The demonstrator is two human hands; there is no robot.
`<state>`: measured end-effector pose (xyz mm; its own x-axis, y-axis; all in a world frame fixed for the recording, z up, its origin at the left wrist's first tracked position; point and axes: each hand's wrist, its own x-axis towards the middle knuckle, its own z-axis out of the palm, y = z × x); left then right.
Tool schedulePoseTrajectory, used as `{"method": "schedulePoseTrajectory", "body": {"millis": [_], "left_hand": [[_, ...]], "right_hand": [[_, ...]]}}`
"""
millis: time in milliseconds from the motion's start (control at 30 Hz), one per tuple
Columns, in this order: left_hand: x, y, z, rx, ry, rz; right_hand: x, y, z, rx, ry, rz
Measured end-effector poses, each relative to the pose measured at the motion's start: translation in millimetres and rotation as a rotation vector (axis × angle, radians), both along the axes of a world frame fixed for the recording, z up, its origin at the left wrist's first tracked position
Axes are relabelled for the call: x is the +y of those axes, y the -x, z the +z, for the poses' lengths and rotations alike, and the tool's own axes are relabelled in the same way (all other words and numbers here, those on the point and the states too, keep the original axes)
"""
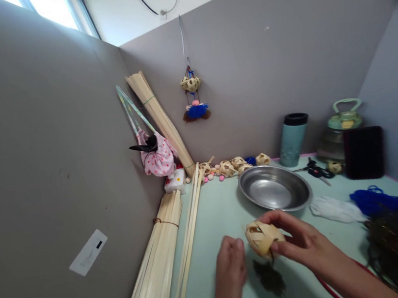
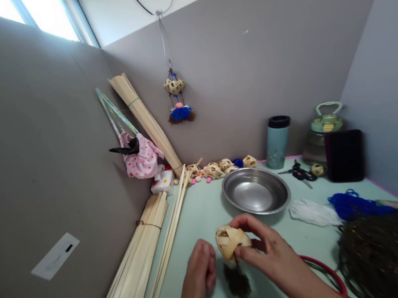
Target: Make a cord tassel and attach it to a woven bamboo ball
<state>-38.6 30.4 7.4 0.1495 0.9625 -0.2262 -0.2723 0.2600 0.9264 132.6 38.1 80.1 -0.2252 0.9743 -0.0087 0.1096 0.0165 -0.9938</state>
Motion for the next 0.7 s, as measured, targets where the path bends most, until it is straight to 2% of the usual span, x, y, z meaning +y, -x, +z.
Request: {"method": "schedulePoseTrajectory", "body": {"millis": [67,100,233,333,500,600,700], "left_hand": [[-5,0,1.0,0.128,-0.201,0.172],[-7,-2,1.4,0.141,-0.280,0.183],[-15,-7,5.2,0.132,-0.409,0.032],[-15,-7,11.7,0.101,-0.355,0.013],[-14,-6,22.3,-0.120,-0.181,-0.071],[-15,-8,22.8,-0.205,-0.101,-0.071],[-13,-7,19.6,-0.261,-0.026,-0.053]], "right_hand": [[2,1,-9.4,0.027,0.004,-0.013],[2,2,-13.4,0.034,0.001,-0.012],[-1,9,-23.6,0.077,-0.008,-0.035],[-6,13,-24.0,0.099,0.003,-0.040],[-13,18,-18.9,0.119,0.069,-0.070],[-15,20,-15.0,0.090,0.076,-0.083],[-16,10,-15.0,-0.040,0.030,-0.006]]}}
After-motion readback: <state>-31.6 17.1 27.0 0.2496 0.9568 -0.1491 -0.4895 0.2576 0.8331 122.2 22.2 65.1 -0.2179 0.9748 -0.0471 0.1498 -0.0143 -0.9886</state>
